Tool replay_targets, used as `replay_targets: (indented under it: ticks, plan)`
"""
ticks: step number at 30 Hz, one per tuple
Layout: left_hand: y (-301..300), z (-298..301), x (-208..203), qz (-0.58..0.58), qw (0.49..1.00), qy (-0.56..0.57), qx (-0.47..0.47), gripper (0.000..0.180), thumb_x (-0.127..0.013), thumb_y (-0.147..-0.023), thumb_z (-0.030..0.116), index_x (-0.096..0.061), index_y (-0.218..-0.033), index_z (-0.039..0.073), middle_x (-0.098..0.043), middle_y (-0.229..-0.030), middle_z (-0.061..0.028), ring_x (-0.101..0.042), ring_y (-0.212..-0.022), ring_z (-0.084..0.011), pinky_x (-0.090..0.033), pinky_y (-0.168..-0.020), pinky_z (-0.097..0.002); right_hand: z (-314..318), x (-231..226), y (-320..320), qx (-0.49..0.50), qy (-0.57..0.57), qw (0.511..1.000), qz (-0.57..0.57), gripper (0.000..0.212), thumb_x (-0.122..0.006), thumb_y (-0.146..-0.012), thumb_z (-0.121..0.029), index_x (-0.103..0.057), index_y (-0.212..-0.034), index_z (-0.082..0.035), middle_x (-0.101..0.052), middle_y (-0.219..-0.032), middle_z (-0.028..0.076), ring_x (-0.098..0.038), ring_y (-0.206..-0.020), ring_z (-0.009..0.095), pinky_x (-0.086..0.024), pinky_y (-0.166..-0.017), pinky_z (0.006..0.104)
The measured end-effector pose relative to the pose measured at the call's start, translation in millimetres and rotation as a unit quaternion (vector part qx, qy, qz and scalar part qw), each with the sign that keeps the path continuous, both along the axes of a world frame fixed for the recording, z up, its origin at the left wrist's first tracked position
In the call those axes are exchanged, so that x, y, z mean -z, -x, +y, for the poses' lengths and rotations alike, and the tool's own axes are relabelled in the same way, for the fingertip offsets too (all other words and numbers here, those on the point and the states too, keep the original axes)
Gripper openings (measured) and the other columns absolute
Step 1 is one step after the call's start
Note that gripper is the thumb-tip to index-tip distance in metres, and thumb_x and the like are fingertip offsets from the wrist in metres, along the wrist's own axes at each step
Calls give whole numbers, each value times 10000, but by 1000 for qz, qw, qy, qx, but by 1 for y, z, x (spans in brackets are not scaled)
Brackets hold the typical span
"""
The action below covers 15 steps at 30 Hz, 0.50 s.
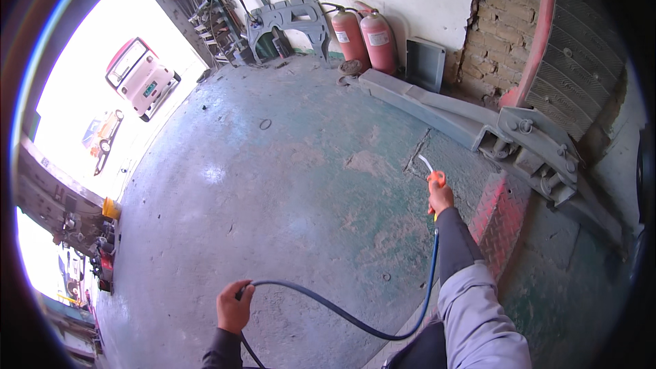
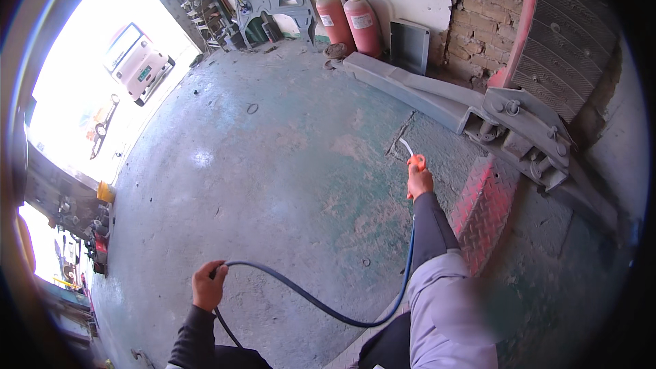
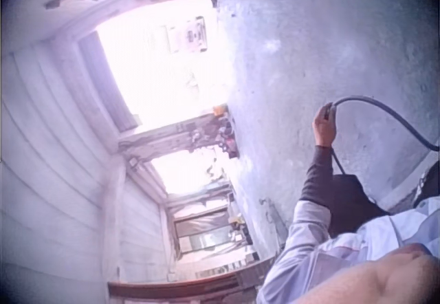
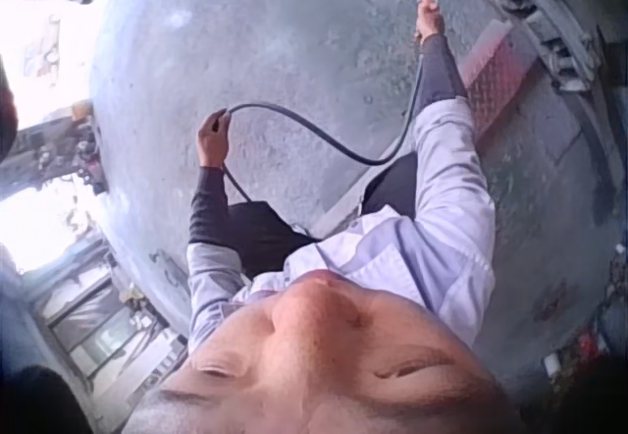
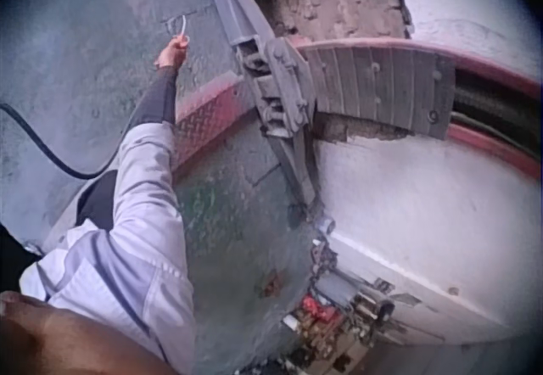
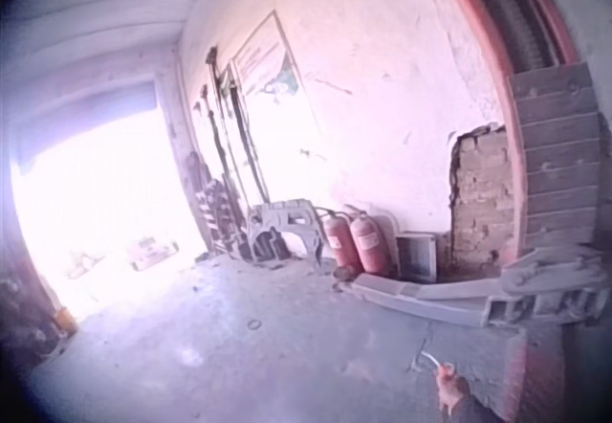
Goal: The person uses an air nozzle connected to a hose to blow dust and debris off a metal ramp and the surrounding workshop floor. They move around the area, directing the airflow at various spots including the ramp surface, floor, and equipment base.
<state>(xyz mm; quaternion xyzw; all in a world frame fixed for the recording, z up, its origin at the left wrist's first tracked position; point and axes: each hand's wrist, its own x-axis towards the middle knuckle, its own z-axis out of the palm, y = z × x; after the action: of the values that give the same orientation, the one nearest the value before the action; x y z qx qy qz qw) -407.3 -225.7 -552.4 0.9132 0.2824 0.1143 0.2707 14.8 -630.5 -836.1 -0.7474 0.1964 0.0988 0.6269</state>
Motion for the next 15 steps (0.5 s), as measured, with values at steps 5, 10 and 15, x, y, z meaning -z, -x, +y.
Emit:
replay_targets:
  ticks: [5,10,15]
  plan:
    - [-42,-1,-65,10,1000,14,-13,197,-771,-902,153,-770,-1036,10,-728,-843,-125,-655,-729,-183,-519,-703,-321,19,-58,-77,-60,70,994,-61,483,-511,-1008,-426,-638,-871,20,-608,-572,130,-623,-427,263,-482,-376,423]
    - [-60,-11,-106,-21,999,-32,6,194,-791,-883,144,-775,-1033,21,-720,-849,-141,-665,-767,-211,-524,-725,-321,36,-128,-101,-48,54,989,-132,457,-407,-1021,-511,-675,-1072,-145,-649,-702,120,-649,-493,303,-500,-423,418]
    - [-61,-12,-115,-36,997,66,-18,205,-798,-861,123,-776,-1033,14,-708,-860,-112,-659,-774,-177,-518,-714,-307,58,-162,-114,-119,56,989,-61,509,-528,-1009,-437,-617,-969,63,-615,-647,109,-607,-463,233,-464,-397,394]
